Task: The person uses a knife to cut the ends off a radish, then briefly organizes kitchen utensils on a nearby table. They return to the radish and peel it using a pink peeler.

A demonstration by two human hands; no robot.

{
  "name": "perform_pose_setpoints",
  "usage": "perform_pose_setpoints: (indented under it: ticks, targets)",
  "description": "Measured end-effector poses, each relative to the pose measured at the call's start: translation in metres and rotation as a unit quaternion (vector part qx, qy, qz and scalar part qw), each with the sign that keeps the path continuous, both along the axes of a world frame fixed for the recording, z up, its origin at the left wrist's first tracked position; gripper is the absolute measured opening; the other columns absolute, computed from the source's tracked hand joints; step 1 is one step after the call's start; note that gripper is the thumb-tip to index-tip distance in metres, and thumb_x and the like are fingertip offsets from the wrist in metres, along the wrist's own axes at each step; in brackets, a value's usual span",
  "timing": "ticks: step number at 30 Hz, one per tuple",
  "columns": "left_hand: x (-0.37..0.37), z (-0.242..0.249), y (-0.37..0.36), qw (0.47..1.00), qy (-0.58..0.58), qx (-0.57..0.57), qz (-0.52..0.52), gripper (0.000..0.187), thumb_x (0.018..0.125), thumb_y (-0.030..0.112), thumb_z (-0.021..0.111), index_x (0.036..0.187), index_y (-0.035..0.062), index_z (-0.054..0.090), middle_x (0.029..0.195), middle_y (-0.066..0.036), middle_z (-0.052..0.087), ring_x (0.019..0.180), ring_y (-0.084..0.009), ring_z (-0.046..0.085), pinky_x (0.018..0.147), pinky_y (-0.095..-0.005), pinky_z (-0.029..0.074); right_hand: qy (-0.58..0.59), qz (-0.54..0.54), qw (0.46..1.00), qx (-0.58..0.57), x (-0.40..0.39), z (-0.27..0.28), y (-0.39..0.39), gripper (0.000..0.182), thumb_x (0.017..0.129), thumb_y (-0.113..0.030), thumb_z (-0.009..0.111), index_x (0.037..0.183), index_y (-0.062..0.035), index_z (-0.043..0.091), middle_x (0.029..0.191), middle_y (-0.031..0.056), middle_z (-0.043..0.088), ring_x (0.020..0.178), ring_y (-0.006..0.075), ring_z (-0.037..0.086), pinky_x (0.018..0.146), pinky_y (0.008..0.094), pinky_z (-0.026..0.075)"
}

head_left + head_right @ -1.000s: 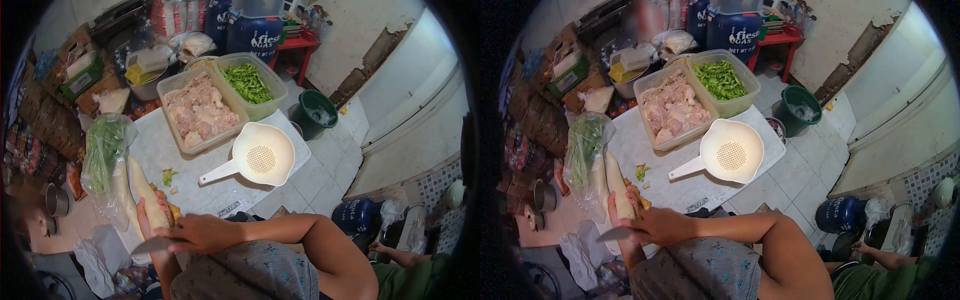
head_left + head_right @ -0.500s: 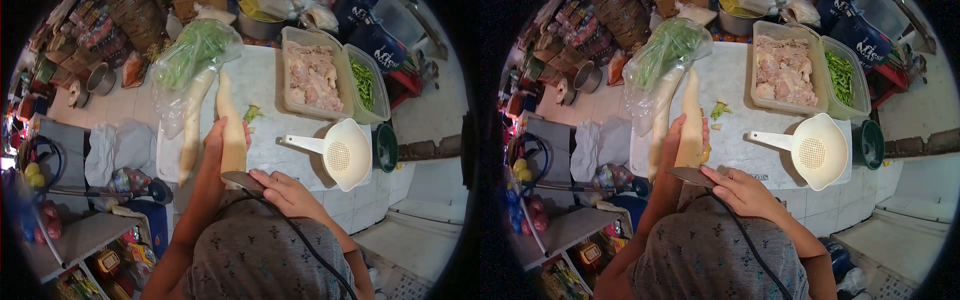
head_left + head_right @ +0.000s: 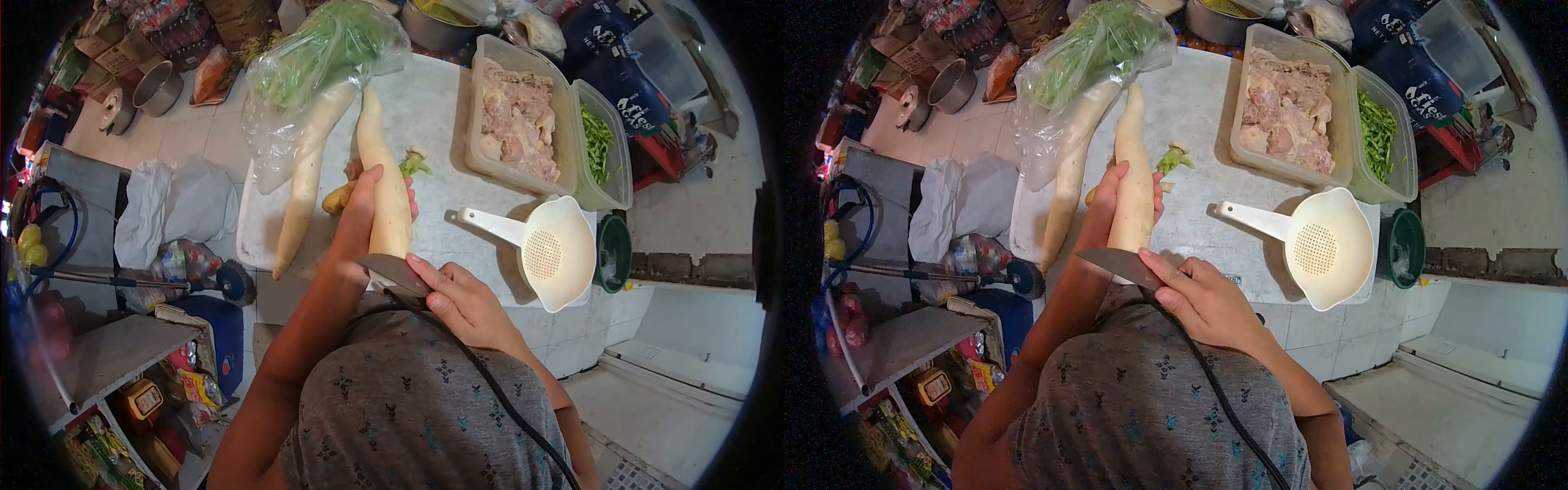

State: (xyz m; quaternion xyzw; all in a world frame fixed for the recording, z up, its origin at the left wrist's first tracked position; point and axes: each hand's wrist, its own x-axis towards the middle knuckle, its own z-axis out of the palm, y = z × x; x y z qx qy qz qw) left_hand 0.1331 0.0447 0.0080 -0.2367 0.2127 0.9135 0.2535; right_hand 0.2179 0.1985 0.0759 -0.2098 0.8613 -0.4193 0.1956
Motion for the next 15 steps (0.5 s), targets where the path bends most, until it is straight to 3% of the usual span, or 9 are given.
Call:
perform_pose_setpoints:
  ticks: [6, 15]
  targets:
    - [0.002, 0.001, -0.003, 1.0, -0.008, -0.02, 0.006, 0.042, 0.079, 0.036, 0.046, 0.095, -0.0032, 0.046, 0.075, -0.007, 0.05, 0.062, -0.0145, 0.05, 0.058, -0.0239, 0.045, -0.021, 0.005, 1.0, -0.021, -0.001, -0.001, -0.007, 0.042, 0.087, -0.03, 0.039, 0.128, -0.0192, 0.034, 0.072, 0.0113, 0.045, 0.068, 0.0247, 0.046, 0.065, 0.0314, 0.04]
    - [0.002, -0.004, -0.01, 1.0, 0.018, 0.006, -0.006, 0.042, 0.08, 0.034, 0.044, 0.099, -0.0033, 0.045, 0.081, -0.009, 0.051, 0.067, -0.015, 0.051, 0.06, -0.0247, 0.046, 0.038, 0.0, 0.998, 0.056, -0.006, 0.003, -0.018, 0.043, 0.086, -0.034, 0.039, 0.127, -0.0208, 0.034, 0.072, 0.0114, 0.046, 0.069, 0.0265, 0.048, 0.063, 0.0341, 0.042]
